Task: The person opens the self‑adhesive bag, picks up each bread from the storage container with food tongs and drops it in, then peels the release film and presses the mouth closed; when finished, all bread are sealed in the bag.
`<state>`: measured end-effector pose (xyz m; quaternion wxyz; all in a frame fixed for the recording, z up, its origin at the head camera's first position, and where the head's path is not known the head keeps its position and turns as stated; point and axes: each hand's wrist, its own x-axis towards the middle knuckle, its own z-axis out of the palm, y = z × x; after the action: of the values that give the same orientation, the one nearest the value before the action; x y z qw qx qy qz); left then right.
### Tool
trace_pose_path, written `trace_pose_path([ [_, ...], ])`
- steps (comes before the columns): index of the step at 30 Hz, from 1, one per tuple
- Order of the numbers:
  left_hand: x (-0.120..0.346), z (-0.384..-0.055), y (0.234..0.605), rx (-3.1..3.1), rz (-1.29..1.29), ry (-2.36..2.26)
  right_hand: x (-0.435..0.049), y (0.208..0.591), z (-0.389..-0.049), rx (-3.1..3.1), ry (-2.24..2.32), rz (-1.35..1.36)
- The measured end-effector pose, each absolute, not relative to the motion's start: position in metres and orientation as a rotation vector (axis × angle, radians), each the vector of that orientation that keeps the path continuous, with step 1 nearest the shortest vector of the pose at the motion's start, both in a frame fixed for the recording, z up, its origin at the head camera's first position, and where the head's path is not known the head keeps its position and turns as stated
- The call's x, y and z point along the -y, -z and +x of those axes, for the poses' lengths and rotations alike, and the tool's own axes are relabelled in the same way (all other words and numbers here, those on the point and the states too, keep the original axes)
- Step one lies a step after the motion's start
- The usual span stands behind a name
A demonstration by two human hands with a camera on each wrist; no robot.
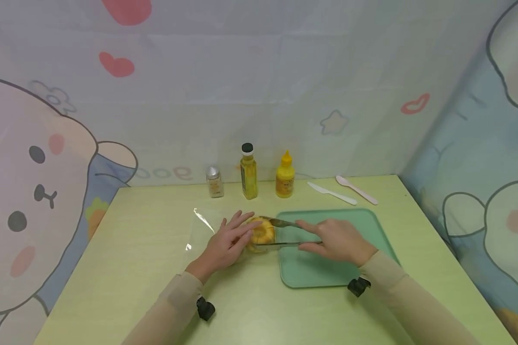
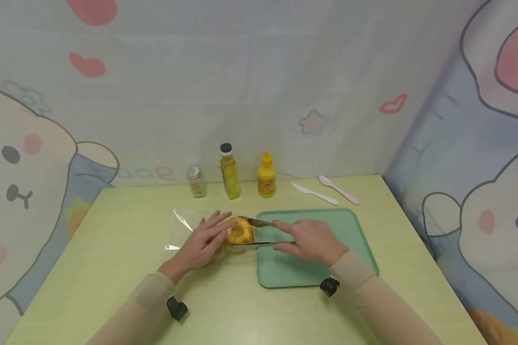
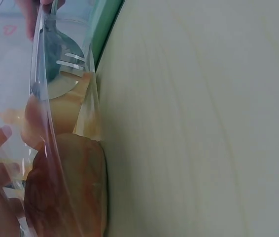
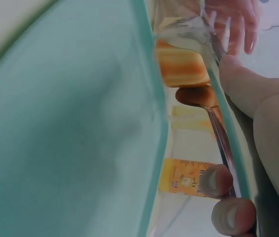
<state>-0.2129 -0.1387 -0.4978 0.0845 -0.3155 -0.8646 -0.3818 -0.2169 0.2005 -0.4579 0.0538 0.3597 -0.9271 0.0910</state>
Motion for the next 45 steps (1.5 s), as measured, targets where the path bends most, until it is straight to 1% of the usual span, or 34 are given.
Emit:
trace_pose_path([
  [15, 0.140, -0.215, 0.496, 2.605, -0.928, 1.189, -0.192, 0.462, -0.215, 2.878, -0.271, 1.091],
  [24, 0.141, -0.218, 0.497, 2.583, -0.902, 1.196, -0.202, 0.460, -0.211, 2.933, -0.325, 1.034],
  [35, 0.143, -0.220, 0.498, 2.616, -0.890, 1.192, -0.243, 0.450, -0.201, 2.862, -0.445, 0.975],
  [45, 0.144, -0.224, 0.495, 2.623, -0.880, 1.194, -0.293, 0.442, -0.183, 2.876, -0.442, 0.715],
])
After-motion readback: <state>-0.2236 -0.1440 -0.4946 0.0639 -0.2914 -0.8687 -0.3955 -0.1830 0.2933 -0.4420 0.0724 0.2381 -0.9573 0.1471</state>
